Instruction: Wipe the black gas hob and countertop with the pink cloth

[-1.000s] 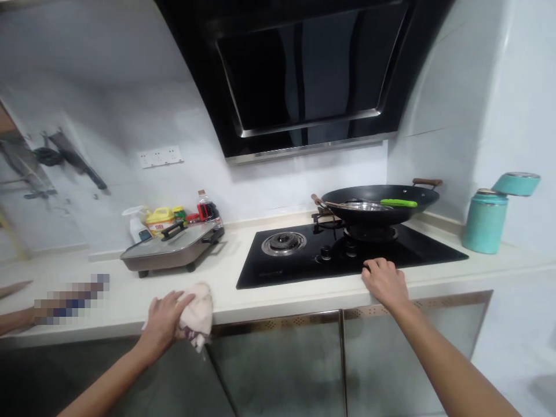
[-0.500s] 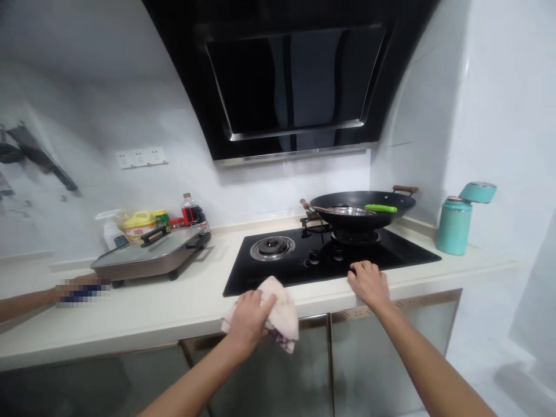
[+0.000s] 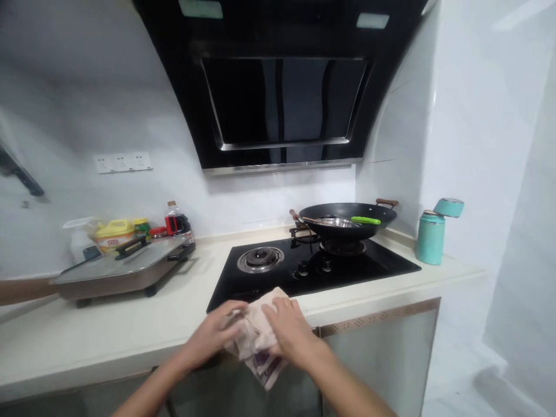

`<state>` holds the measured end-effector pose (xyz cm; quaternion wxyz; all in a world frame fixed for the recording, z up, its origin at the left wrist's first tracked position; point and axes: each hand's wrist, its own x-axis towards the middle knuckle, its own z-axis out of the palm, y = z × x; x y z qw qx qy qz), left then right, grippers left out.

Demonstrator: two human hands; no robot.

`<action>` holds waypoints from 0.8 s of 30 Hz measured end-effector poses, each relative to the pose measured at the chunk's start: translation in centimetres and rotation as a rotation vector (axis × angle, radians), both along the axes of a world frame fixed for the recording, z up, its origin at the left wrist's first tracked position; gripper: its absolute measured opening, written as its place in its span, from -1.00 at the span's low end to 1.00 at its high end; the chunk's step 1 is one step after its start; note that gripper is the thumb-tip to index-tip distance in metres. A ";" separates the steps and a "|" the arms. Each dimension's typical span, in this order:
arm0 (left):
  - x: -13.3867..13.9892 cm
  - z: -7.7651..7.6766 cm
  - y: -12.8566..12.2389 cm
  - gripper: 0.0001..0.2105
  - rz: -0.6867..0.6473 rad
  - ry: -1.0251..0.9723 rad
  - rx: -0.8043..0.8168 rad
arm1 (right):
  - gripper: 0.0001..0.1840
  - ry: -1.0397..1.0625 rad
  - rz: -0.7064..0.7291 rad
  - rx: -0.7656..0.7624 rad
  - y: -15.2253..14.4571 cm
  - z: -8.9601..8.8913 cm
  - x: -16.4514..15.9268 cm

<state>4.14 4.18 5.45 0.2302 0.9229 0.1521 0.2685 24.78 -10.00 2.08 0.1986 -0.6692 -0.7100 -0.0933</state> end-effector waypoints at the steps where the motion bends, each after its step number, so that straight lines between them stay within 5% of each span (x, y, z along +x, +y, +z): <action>1: -1.2 0.5 1.1 -0.65 0.079 -0.068 -0.020 | 0.04 -0.075 -0.051 -0.009 0.8 -0.2 -0.6; 5: -3.2 0.7 5.0 -0.60 0.349 -0.189 0.065 | -0.10 -0.223 -0.080 0.023 4.0 -1.2 -3.9; 8: -2.6 -0.8 6.7 -0.57 0.434 -0.111 0.148 | -0.28 -0.230 -0.040 0.106 5.8 -2.8 -5.4; 12: -2.1 -2.0 7.7 -0.50 0.529 0.022 0.161 | -0.28 -0.264 0.011 0.201 6.0 -4.6 -4.5; 17: -2.6 -1.5 8.3 -0.42 0.577 0.102 0.115 | -0.33 -0.257 -0.079 0.200 2.7 -4.4 0.7; 24: -2.1 -1.7 8.3 -0.41 0.573 0.208 0.177 | -0.28 -0.184 -0.288 0.163 -5.0 -4.0 12.3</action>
